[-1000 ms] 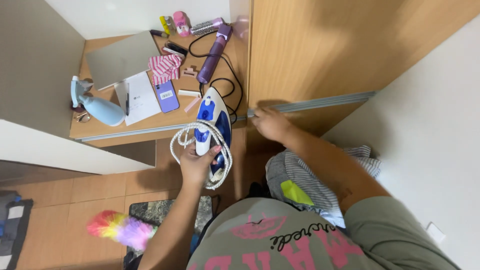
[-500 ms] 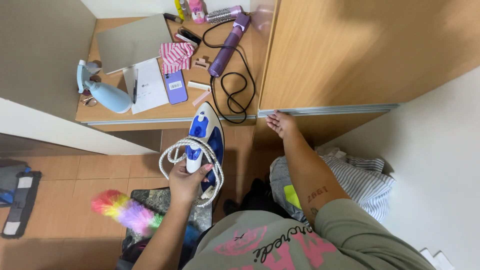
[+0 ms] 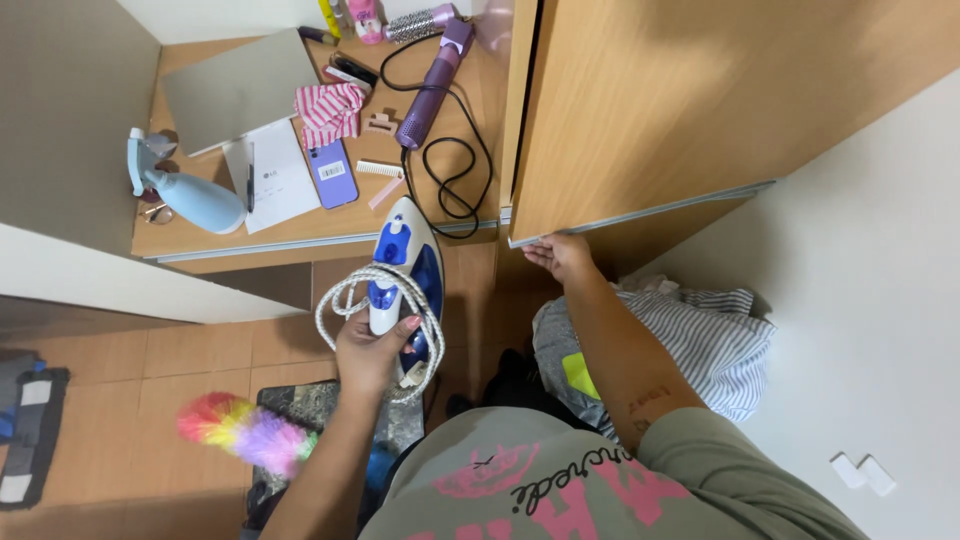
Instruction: The person tidies a cluttered room by moving clothes from a chair to a bed and organizing items on a desk. They use a duster to clean a chair and then coil the cords of an iron and a hair dryer before placing them in a cabinet.
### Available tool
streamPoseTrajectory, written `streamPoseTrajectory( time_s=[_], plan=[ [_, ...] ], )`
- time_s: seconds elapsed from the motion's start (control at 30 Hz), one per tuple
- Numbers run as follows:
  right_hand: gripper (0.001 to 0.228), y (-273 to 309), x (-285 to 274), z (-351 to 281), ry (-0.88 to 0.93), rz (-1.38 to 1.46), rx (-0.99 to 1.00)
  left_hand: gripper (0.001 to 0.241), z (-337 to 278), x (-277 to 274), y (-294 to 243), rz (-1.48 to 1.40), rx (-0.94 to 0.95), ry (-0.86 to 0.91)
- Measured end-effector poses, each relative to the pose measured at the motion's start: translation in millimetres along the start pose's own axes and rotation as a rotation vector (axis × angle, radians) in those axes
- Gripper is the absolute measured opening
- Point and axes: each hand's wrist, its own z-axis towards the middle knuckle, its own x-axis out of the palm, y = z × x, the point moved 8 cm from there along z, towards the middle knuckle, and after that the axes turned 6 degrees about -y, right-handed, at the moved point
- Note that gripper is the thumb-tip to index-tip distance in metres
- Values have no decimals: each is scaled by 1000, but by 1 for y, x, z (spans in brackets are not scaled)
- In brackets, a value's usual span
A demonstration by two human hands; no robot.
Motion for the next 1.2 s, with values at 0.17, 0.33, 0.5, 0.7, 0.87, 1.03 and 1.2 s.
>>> streamPoseTrajectory(
  time_s=[0.17,0.33,0.5,0.7,0.87,1.03,1.2],
  plan=[
    [18,0,-11,-62,25,-28,-58,28,6,22,-3,0,-7,68],
    [25,-12,-44,-139,-50,-143,-60,29,13,53,-1,-68,16,205],
    [25,-32,-91,-194,-44,-150,-154,28,20,79,11,-88,46,301],
    [31,-42,-165,-238,-38,-257,-377,32,27,122,1,-209,90,418],
    [33,-28,-229,-278,-237,-668,-635,36,30,168,-7,-238,187,534],
    [45,-33,-287,-298,-252,-288,-666,41,43,212,25,-281,118,606],
    [48,-27,-317,-331,-186,-175,-467,36,57,245,57,-243,147,613]
  ],
)
